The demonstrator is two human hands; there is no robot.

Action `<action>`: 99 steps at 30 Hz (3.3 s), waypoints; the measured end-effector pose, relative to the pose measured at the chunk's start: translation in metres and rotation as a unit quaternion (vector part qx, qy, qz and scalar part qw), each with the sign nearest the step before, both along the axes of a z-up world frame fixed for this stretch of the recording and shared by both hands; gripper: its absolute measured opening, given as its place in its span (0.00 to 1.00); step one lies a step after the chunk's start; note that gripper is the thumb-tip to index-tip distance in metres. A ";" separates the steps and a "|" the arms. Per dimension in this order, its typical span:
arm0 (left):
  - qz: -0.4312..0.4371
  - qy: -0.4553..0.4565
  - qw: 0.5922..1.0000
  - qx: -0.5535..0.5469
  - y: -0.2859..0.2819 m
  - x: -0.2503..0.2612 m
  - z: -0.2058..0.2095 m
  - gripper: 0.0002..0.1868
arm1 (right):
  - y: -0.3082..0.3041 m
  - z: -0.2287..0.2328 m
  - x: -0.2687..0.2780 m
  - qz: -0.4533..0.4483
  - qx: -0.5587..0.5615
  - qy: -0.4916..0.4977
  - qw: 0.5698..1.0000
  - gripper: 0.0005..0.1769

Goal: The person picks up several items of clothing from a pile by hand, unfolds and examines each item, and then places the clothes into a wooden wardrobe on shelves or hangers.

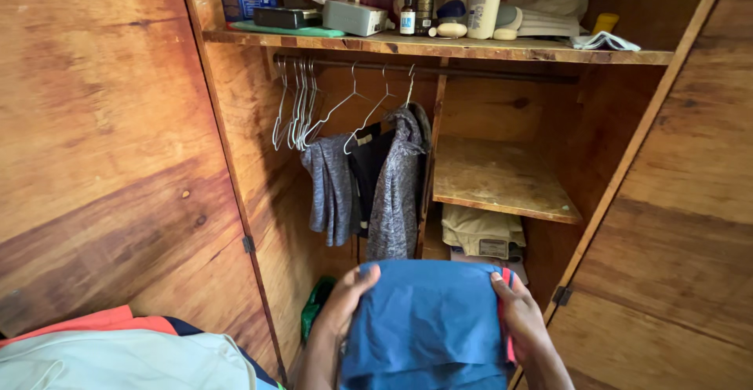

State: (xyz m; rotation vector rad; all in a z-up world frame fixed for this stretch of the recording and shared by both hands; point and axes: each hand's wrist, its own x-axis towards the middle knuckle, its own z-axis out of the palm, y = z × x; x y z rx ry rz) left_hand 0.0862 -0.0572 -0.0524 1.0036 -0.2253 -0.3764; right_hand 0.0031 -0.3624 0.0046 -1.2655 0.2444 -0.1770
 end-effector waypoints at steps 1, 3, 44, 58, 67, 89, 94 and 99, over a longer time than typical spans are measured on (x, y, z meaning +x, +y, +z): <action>-0.040 -0.003 0.999 -0.003 0.003 -0.010 -0.011 0.24 | -0.002 -0.003 0.002 -0.001 -0.011 -0.003 1.000 0.17; -0.116 0.013 0.993 0.023 0.005 -0.019 -0.025 0.35 | -0.009 -0.010 0.005 -0.003 -0.035 -0.011 0.999 0.17; 0.035 0.126 0.991 -0.010 -0.005 -0.015 -0.029 0.23 | 0.026 -0.048 -0.001 0.013 0.121 0.039 0.992 0.28; 0.050 -0.052 0.996 -0.059 -0.055 -0.039 0.000 0.35 | 0.141 -0.023 -0.016 0.084 -0.525 -0.277 0.801 0.38; 0.071 0.099 0.981 -0.148 -0.013 -0.033 0.009 0.34 | 0.115 -0.016 -0.007 0.072 -0.331 -0.130 0.932 0.33; 0.043 0.024 0.993 -0.111 -0.025 -0.060 -0.009 0.38 | 0.119 -0.040 -0.005 0.038 0.038 -0.034 0.998 0.25; 0.081 0.005 0.990 -0.116 -0.025 -0.064 -0.004 0.40 | 0.122 -0.037 -0.010 0.016 -0.010 0.028 0.999 0.23; 0.074 0.048 0.992 -0.094 -0.016 -0.062 0.001 0.38 | 0.113 -0.035 -0.016 0.124 0.076 -0.015 0.989 0.29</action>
